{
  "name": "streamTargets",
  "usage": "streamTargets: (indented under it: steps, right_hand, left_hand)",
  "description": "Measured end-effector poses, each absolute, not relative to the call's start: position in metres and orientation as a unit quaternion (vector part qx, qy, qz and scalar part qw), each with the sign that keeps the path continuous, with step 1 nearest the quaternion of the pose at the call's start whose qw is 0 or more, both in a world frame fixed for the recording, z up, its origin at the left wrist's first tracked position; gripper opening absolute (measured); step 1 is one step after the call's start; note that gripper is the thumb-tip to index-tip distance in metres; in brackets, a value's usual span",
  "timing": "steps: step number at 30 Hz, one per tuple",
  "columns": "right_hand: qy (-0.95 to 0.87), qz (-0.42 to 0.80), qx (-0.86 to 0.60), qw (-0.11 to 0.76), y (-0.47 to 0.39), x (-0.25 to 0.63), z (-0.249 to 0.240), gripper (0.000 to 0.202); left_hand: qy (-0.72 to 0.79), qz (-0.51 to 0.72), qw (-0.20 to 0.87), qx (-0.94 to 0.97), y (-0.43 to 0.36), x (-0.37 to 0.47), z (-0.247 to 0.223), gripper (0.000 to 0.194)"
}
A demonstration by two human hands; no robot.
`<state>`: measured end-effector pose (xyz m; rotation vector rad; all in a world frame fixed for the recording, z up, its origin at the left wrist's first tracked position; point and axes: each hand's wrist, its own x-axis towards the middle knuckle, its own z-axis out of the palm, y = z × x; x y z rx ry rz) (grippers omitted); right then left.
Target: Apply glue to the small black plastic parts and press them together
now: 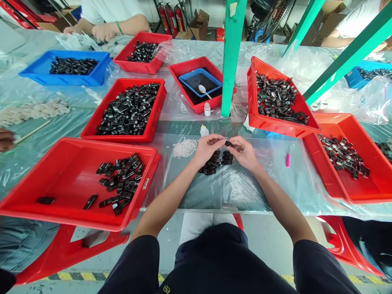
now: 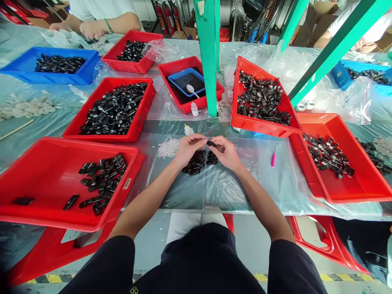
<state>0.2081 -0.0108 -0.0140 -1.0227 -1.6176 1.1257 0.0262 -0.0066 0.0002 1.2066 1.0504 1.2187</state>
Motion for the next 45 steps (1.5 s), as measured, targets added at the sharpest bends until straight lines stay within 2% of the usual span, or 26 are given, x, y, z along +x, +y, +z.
streamTargets:
  steps: [21,30,45]
  right_hand:
    - [-0.677,0.415,-0.417,0.443,-0.011,0.21,-0.012,0.026]
    - [-0.713,0.365,-0.421,0.425,-0.011,0.212,-0.015,0.022]
    - [-0.744,0.327,-0.41,0.412,-0.013,0.214,-0.014,0.013]
  left_hand:
    - [0.441,0.497,0.572,0.48,-0.006,0.027,-0.002,0.039]
    - [0.453,0.485,0.553,0.504,-0.006,0.023,0.002,0.037]
    - [0.453,0.406,0.613,0.505,-0.001,0.011,0.002,0.034]
